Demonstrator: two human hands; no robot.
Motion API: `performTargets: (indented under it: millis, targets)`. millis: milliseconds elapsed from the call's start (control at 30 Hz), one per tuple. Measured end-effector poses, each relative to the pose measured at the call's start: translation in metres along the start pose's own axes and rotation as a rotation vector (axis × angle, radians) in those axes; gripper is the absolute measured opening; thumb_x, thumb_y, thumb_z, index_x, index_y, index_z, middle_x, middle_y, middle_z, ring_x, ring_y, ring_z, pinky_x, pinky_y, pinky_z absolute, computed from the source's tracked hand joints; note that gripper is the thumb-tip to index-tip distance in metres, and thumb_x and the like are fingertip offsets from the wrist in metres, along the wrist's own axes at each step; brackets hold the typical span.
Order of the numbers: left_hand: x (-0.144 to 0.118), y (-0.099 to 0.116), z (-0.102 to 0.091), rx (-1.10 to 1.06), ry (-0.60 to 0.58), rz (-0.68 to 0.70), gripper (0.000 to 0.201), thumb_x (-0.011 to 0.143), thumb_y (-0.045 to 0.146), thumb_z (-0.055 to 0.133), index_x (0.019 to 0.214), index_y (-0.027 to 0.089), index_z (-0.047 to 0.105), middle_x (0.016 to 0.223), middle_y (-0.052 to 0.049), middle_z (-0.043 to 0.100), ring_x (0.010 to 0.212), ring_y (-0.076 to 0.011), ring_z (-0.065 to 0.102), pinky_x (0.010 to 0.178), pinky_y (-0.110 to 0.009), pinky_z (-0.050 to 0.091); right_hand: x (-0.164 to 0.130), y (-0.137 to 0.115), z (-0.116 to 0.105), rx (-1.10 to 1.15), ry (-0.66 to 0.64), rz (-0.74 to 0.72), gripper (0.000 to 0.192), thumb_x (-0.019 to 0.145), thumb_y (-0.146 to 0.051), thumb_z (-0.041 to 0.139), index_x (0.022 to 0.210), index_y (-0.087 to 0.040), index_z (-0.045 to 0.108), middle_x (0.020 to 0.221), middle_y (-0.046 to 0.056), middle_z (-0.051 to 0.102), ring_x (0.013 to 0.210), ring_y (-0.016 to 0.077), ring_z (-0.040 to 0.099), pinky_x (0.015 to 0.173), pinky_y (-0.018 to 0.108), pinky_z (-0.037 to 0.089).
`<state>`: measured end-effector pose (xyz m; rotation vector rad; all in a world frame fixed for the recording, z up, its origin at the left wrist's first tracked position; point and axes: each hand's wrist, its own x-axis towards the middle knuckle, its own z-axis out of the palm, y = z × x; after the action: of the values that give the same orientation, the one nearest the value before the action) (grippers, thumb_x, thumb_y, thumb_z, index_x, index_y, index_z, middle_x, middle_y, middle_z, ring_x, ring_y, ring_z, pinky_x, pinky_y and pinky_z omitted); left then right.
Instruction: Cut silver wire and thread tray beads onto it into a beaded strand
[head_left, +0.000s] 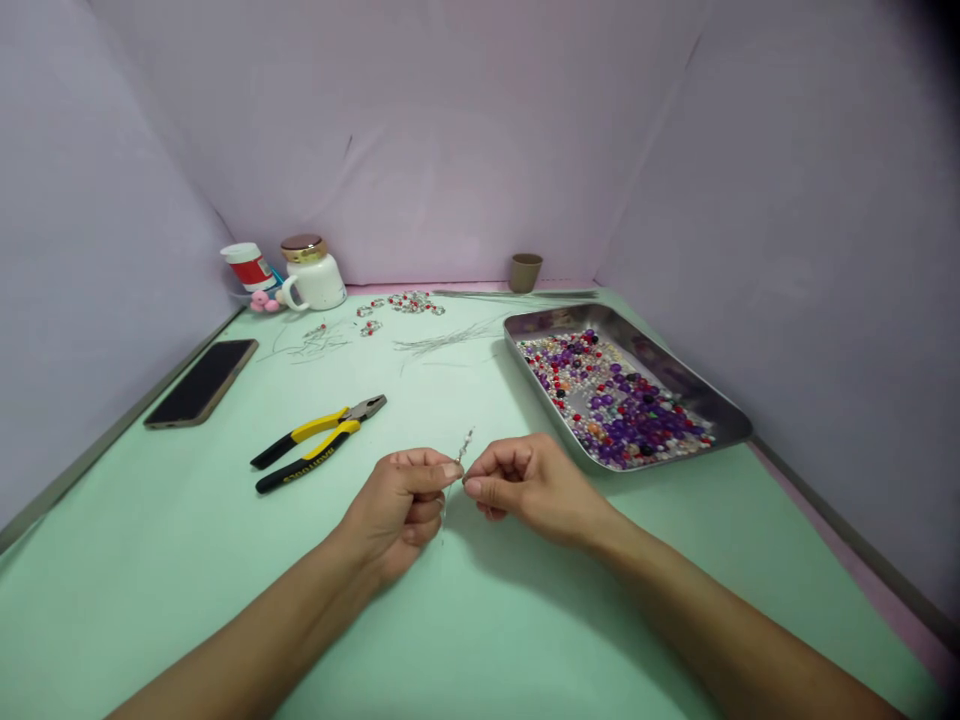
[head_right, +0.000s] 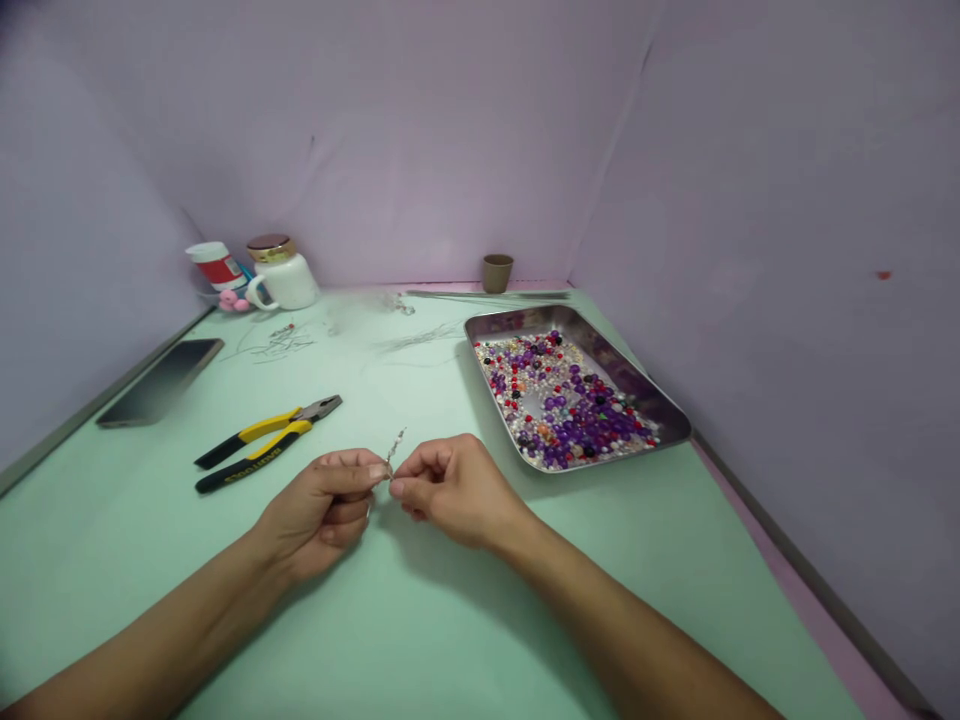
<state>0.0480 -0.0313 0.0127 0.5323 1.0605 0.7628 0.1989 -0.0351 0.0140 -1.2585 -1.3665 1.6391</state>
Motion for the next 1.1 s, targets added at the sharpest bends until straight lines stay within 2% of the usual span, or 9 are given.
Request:
performTargets:
  millis: [167, 300, 500, 700, 833, 900, 967, 1100]
  targets:
    - [0.001, -0.003, 0.000, -0.111, -0.045, -0.015, 0.019, 0.055, 0.012, 0.065, 0.053, 0.016, 0.047, 0.035, 0.013, 0.021, 0.033, -0.0001, 0.009, 0.028, -0.012, 0.009, 0.005, 0.014, 0.002, 0.070, -0.087, 0.008, 0.019, 0.058, -0.027, 0.068, 0.055, -0.014, 0.055, 0.044, -0.005, 0.051, 0.040, 0.0055, 0.044, 0.042, 0.019, 0.035]
    - [0.002, -0.003, -0.001, -0.103, -0.063, -0.016, 0.019, 0.056, 0.013, 0.065, 0.053, 0.015, 0.046, 0.036, 0.012, 0.021, 0.033, -0.0001, 0.009, 0.028, -0.012, 0.010, 0.006, 0.014, -0.004, -0.039, -0.111, -0.034, 0.018, 0.060, -0.027, 0.068, 0.057, -0.012, 0.057, 0.046, -0.004, 0.053, 0.043, 0.0052, 0.044, 0.043, 0.018, 0.035]
    - [0.001, -0.003, -0.003, -0.063, -0.106, -0.097, 0.018, 0.057, 0.013, 0.065, 0.054, 0.015, 0.047, 0.038, 0.012, 0.019, 0.035, -0.0001, 0.007, 0.028, -0.011, 0.009, 0.007, -0.003, -0.020, 0.103, 0.021, -0.068, 0.032, 0.060, -0.034, 0.070, 0.083, -0.012, 0.062, 0.071, 0.003, 0.064, 0.061, 0.0106, 0.059, 0.056, 0.023, 0.047]
    - [0.004, -0.005, -0.008, -0.089, -0.246, -0.224, 0.022, 0.057, 0.012, 0.063, 0.052, 0.016, 0.043, 0.037, 0.013, 0.017, 0.034, -0.0002, 0.005, 0.027, -0.011, 0.008, 0.009, 0.006, -0.015, 0.281, -0.059, -0.015, 0.028, 0.060, -0.034, 0.070, 0.074, -0.012, 0.063, 0.065, 0.002, 0.064, 0.052, 0.0089, 0.058, 0.050, 0.022, 0.050]
    - [0.005, -0.005, -0.010, -0.069, -0.331, -0.254, 0.025, 0.058, 0.014, 0.064, 0.051, 0.017, 0.040, 0.039, 0.013, 0.016, 0.034, -0.0003, 0.004, 0.027, -0.012, 0.006, 0.008, 0.010, -0.009, 0.319, -0.031, -0.034, 0.026, 0.060, -0.035, 0.070, 0.065, -0.012, 0.059, 0.056, 0.000, 0.062, 0.047, 0.0081, 0.057, 0.047, 0.020, 0.049]
    - [0.003, -0.004, -0.008, 0.019, -0.341, -0.231, 0.022, 0.059, 0.016, 0.064, 0.053, 0.016, 0.043, 0.039, 0.013, 0.016, 0.035, -0.0004, 0.004, 0.029, -0.013, 0.004, 0.007, 0.009, -0.005, 0.322, -0.010, -0.051, 0.028, 0.059, -0.037, 0.070, 0.061, -0.013, 0.055, 0.050, -0.002, 0.060, 0.043, 0.0079, 0.056, 0.045, 0.020, 0.048]
    - [-0.001, -0.003, -0.004, 0.167, -0.293, -0.148, 0.019, 0.061, 0.020, 0.063, 0.054, 0.016, 0.046, 0.039, 0.012, 0.018, 0.034, -0.0009, 0.006, 0.030, -0.015, 0.004, 0.005, 0.006, -0.001, 0.310, 0.022, -0.050, 0.031, 0.057, -0.037, 0.071, 0.058, -0.014, 0.051, 0.044, -0.004, 0.057, 0.039, 0.0076, 0.054, 0.043, 0.020, 0.046]
    - [-0.011, -0.005, 0.008, 0.585, -0.106, 0.168, 0.016, 0.066, 0.021, 0.056, 0.053, 0.016, 0.048, 0.039, 0.009, 0.027, 0.035, -0.0032, 0.017, 0.034, -0.018, 0.012, 0.003, 0.003, 0.004, 0.253, 0.099, -0.023, 0.033, 0.054, -0.034, 0.073, 0.054, -0.015, 0.046, 0.040, -0.006, 0.052, 0.037, 0.0073, 0.051, 0.042, 0.020, 0.044]
